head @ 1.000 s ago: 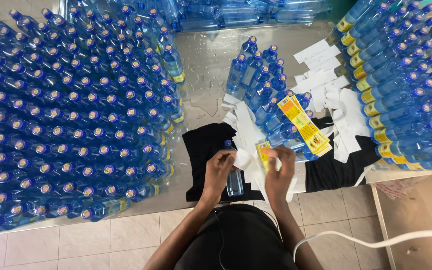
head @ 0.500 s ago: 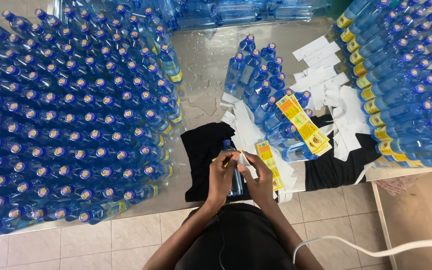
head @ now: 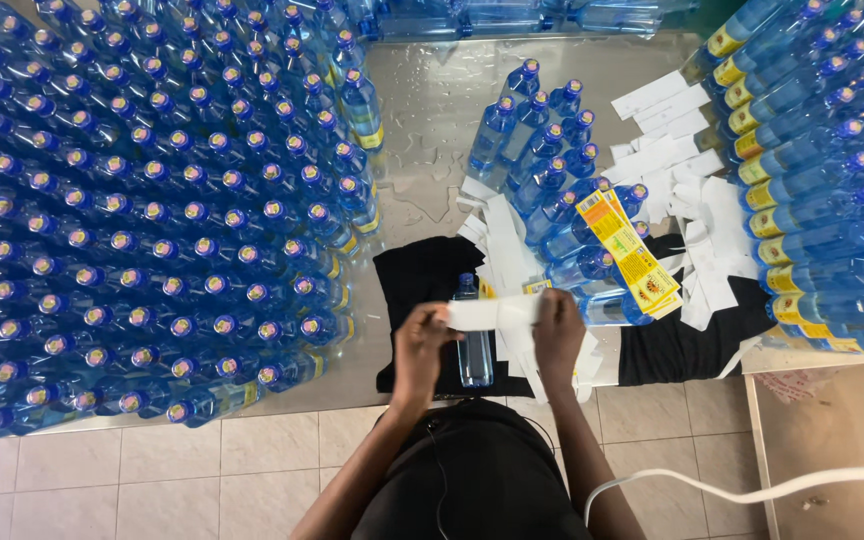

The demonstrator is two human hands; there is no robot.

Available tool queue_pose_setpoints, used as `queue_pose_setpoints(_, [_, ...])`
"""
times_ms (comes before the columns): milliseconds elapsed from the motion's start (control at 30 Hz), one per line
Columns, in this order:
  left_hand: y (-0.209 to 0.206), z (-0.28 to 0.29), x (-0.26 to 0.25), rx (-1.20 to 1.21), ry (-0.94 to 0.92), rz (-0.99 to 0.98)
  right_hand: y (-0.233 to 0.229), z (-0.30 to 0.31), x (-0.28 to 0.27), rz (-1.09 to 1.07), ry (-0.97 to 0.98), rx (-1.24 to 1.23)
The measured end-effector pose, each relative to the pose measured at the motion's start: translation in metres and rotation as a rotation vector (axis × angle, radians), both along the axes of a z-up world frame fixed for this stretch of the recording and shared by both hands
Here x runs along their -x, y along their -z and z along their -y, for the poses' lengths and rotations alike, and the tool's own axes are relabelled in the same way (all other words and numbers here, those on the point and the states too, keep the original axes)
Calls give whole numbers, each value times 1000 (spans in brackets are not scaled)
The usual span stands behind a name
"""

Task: The person repeatedly picks up a plastic water bottle, peels a yellow label from a sheet, and wraps it around the bottle. The labeled bottles are placed on a table next to stacks of other bottles.

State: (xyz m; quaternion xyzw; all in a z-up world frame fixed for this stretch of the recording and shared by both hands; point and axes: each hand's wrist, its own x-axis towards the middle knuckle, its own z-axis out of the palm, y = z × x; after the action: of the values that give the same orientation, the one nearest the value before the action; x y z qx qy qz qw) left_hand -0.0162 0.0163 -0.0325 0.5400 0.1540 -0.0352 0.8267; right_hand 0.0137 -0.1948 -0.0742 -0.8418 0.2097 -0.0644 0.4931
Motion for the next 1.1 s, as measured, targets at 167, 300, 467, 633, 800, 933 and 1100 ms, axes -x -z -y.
queue_pose_setpoints(167, [-7,-59,5,64,-354,-50,19,15,-17,-55,401,-908])
queue_pose_setpoints(300, [-29,-88,5,73,-430,-11,118,32,-36,-30,526,-1034])
queue_pose_setpoints(467, [-66,-74,3,-74,-394,70,83,-5,-24,51,469,-1297])
queue_pose_setpoints(633, [-43,-32,1,-102,-282,30,-18,-60,37,94,36,-653])
queue_pose_setpoints(800, [-22,3,1,-138,-77,64,-14,-73,41,252,-455,-4])
queue_pose_setpoints(933, [-43,10,-3,-86,194,153,33,-48,42,171,-135,-160])
queue_pose_setpoints(1100, [-8,5,11,72,341,112,-23,-39,29,100,140,-630])
